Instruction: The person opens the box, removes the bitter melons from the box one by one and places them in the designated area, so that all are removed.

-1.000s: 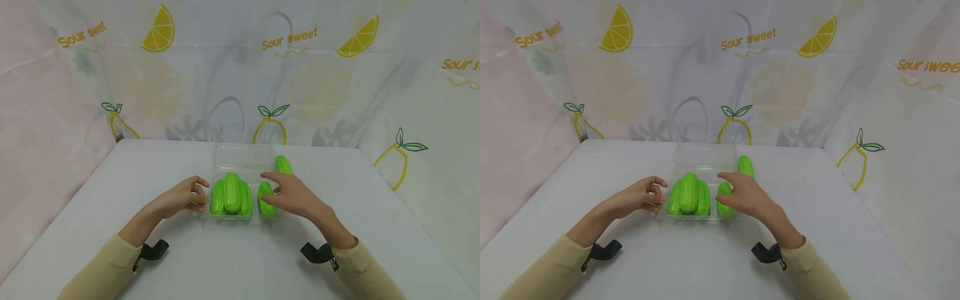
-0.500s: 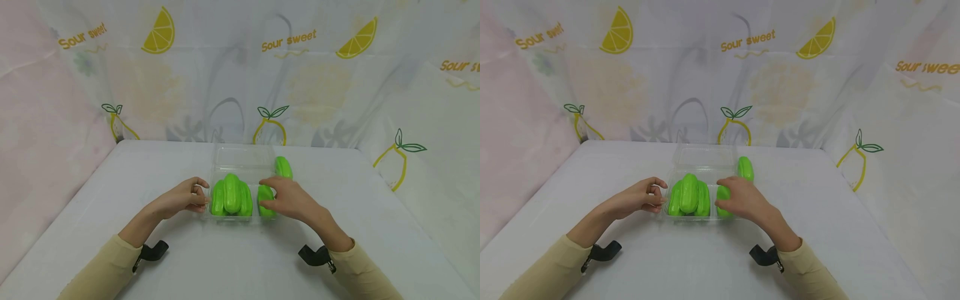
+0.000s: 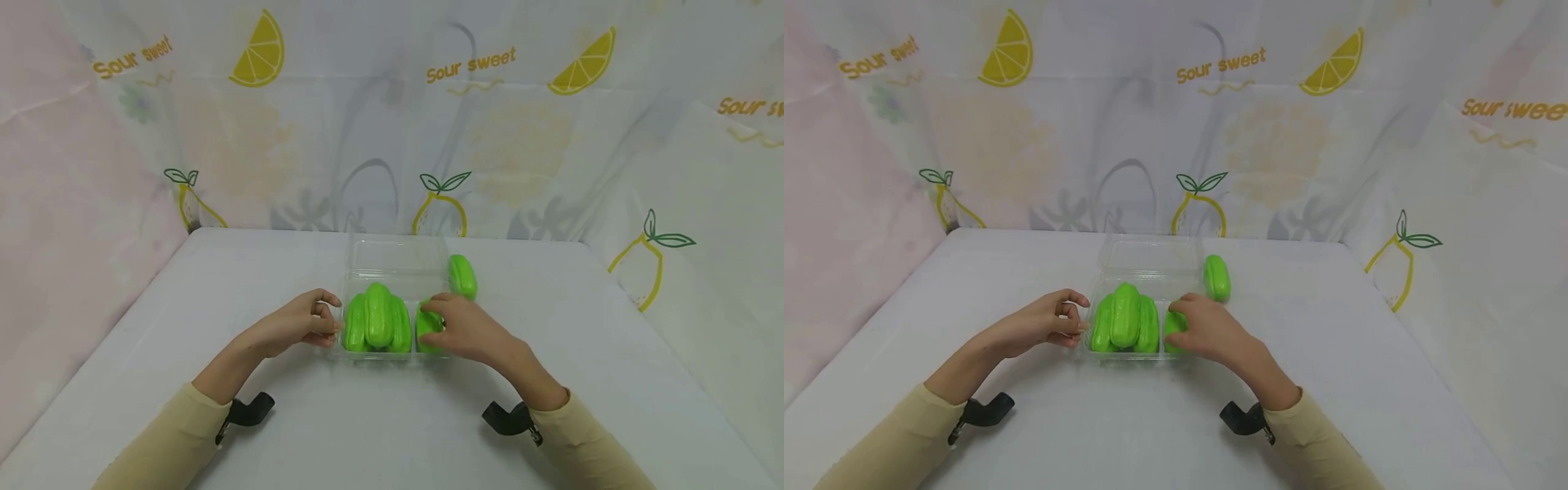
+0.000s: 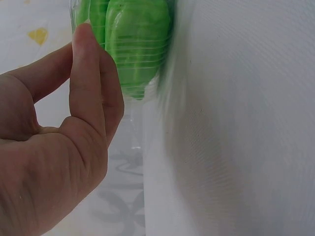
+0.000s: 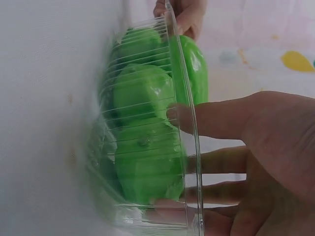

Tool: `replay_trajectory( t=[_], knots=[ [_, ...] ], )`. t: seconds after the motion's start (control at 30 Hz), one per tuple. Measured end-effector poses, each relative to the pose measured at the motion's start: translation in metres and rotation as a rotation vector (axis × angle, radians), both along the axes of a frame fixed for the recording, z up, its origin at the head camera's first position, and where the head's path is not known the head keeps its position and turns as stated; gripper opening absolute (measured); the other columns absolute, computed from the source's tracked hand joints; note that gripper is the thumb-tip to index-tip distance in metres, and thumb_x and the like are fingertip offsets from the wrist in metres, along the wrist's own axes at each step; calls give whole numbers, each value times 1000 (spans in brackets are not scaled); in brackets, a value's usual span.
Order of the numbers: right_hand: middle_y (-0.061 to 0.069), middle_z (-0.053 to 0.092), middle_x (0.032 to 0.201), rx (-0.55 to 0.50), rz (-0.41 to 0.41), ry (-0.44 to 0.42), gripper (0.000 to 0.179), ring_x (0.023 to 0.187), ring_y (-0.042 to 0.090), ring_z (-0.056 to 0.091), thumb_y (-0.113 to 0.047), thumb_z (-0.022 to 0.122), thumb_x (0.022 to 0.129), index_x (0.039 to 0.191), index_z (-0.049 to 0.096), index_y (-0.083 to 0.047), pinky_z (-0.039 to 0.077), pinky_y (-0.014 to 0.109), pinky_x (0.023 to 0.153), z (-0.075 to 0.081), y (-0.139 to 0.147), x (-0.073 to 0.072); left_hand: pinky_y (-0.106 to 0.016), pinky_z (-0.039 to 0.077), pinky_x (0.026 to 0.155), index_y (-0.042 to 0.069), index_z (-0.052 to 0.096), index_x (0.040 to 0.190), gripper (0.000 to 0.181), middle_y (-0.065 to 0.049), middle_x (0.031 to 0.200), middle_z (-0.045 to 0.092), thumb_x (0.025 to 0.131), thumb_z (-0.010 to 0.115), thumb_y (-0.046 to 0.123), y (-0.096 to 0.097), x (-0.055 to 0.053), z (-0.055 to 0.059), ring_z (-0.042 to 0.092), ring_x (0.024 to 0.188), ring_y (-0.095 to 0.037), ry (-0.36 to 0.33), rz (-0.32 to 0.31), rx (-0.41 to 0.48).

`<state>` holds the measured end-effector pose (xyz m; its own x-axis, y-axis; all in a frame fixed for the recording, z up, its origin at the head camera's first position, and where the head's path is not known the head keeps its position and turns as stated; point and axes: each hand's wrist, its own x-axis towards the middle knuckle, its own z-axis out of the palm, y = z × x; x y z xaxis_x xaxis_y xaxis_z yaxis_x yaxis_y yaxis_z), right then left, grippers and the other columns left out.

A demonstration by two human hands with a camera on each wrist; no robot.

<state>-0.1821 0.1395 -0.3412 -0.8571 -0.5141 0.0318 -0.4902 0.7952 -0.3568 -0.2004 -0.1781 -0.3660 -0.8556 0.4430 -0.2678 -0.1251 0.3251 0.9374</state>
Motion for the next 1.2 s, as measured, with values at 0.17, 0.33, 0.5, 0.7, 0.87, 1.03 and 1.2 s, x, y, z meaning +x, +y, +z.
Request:
replay_trajectory(
  t=[0.17,0.33,0.5,0.7,0.87,1.03,1.2],
  knots=[
    [10,60,134,15,-22,-22,55,124,27,59,-32,78,83,129,63,-6,50,43,103,-3,-2,0,-28,59,71,-3,34,136,55,-9,88,55,94,66,14,0,0,0,64,75,-18,0,-1,-2],
    [11,58,137,35,-38,-39,62,125,28,58,-35,82,81,132,61,-7,50,44,103,-4,-5,0,-27,59,70,-3,34,136,55,-9,88,55,94,67,14,-1,1,-1,64,75,-18,-1,2,-3],
    [11,57,138,32,-45,-33,62,123,28,59,-33,82,80,133,61,-8,50,43,101,-5,-7,0,-27,59,71,-3,34,136,55,-9,88,55,94,66,14,-1,2,-1,64,75,-18,-4,1,-2],
    [11,57,137,17,-17,-13,53,116,26,61,-20,74,81,131,62,-8,52,41,96,-5,-5,0,-28,59,71,-3,33,136,56,-8,88,54,95,66,14,-2,1,-1,64,76,-18,-7,-6,5],
    [14,56,139,28,5,-4,49,120,29,61,-17,71,83,130,62,-7,52,44,98,-4,-3,1,-27,59,72,-4,33,136,56,-8,88,54,95,66,14,-1,1,-2,65,76,-19,-11,-10,10],
    [17,54,142,38,14,-2,48,127,33,57,-16,68,85,131,61,-6,49,47,103,-2,-2,3,-27,59,72,-3,33,136,56,-8,89,53,95,66,14,-1,2,-1,65,76,-18,-14,-10,14],
    [18,52,146,20,23,-22,50,134,34,52,-13,63,87,135,58,-4,47,48,107,3,0,5,-27,59,72,-3,32,136,56,-8,89,53,95,66,14,-1,1,-1,64,77,-18,-16,-16,24]
  ],
)
